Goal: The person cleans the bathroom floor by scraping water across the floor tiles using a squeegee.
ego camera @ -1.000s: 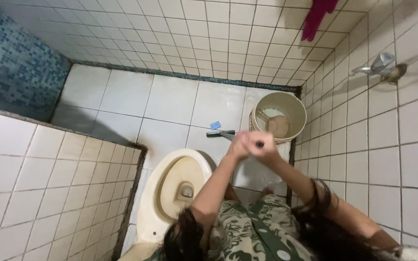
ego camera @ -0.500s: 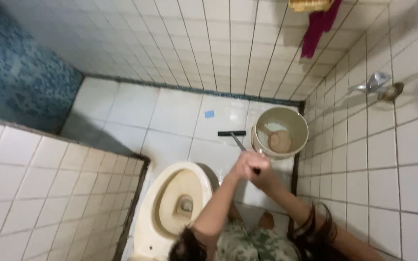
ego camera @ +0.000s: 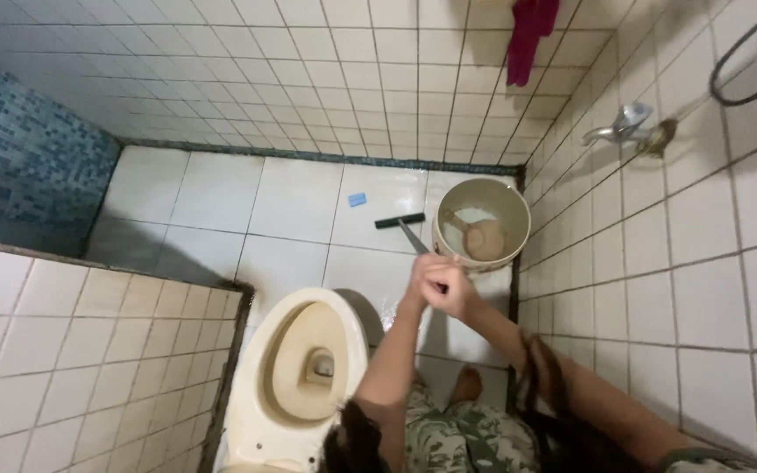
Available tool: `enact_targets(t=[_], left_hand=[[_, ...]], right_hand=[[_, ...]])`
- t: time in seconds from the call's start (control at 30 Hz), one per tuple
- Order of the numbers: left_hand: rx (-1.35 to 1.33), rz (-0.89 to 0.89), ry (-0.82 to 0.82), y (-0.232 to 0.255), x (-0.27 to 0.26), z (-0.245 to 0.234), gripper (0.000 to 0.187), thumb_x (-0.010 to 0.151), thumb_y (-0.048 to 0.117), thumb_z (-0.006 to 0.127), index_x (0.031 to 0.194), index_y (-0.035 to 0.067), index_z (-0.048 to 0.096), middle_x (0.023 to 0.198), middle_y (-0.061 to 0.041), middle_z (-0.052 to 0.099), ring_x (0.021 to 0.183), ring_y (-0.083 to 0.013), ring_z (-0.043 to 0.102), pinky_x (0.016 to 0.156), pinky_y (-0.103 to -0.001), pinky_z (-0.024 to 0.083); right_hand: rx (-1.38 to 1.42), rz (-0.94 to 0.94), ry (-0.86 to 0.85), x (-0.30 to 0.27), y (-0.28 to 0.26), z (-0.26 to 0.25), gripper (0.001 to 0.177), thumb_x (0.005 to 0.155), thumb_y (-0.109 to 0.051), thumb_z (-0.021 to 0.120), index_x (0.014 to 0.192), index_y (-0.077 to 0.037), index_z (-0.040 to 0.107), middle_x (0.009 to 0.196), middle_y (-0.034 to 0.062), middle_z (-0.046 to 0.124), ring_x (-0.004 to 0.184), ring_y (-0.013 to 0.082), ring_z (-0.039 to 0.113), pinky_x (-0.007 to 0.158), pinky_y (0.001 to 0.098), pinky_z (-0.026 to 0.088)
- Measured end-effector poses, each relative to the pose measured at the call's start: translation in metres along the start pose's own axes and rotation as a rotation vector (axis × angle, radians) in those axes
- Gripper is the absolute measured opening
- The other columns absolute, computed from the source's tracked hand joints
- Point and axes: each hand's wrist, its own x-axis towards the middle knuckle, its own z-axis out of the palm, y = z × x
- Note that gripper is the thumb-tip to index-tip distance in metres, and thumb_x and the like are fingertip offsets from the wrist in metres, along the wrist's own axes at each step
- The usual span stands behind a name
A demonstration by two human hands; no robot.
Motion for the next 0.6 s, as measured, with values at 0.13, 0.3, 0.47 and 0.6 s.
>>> enact_targets(t=[0.13, 0.3, 0.47, 0.6], left_hand=[[-0.125, -0.121, 0.023, 0.016, 0.028, -0.024, 0.012, 0.083, 0.013, 0.064, 0.085, 0.002, 0.068, 0.076, -0.001, 0.063, 0.07, -0.0126, 0.056, 0.061, -0.031, 0.046], [-0.147, -0.056, -0.012, 0.046, 0.03, -0.027, 0.009, 0.083, 0.007, 0.063, 0.089, 0.001, 0.068, 0.08, 0.003, 0.063, 0.075, -0.0062, 0.056, 0.065, -0.027, 0.048], [-0.103, -0.241, 0.142, 0.014, 0.016, -0.008, 0.014, 0.087, 0.012, 0.065, 0.076, 0.003, 0.064, 0.078, 0.004, 0.061, 0.075, -0.0054, 0.055, 0.066, -0.025, 0.048], [-0.057, -0.16, 0.037, -0.01, 0.032, -0.019, 0.02, 0.084, 0.008, 0.069, 0.069, 0.002, 0.057, 0.076, 0.001, 0.053, 0.073, -0.0084, 0.05, 0.063, -0.03, 0.043]], right_hand=[[-0.223, -0.206, 0.076, 0.016, -0.019, -0.028, 0.023, 0.076, -0.013, 0.074, 0.088, -0.005, 0.057, 0.088, 0.017, 0.061, 0.076, 0.0331, 0.059, 0.07, 0.0379, 0.048], [-0.23, 0.163, -0.163, 0.018, -0.034, -0.06, 0.044, 0.089, -0.024, 0.069, 0.132, -0.016, 0.064, 0.104, 0.0181, 0.076, 0.089, 0.0329, 0.073, 0.077, 0.0414, 0.057], [-0.495, 0.403, -0.284, 0.001, -0.044, -0.041, 0.046, 0.094, -0.032, 0.061, 0.139, -0.02, 0.056, 0.122, 0.0183, 0.068, 0.095, 0.0333, 0.072, 0.08, 0.044, 0.058], [-0.471, 0.165, -0.122, 0.009, -0.024, -0.037, 0.045, 0.09, -0.032, 0.063, 0.132, -0.014, 0.06, 0.124, 0.0192, 0.069, 0.101, 0.0352, 0.071, 0.083, 0.044, 0.056]])
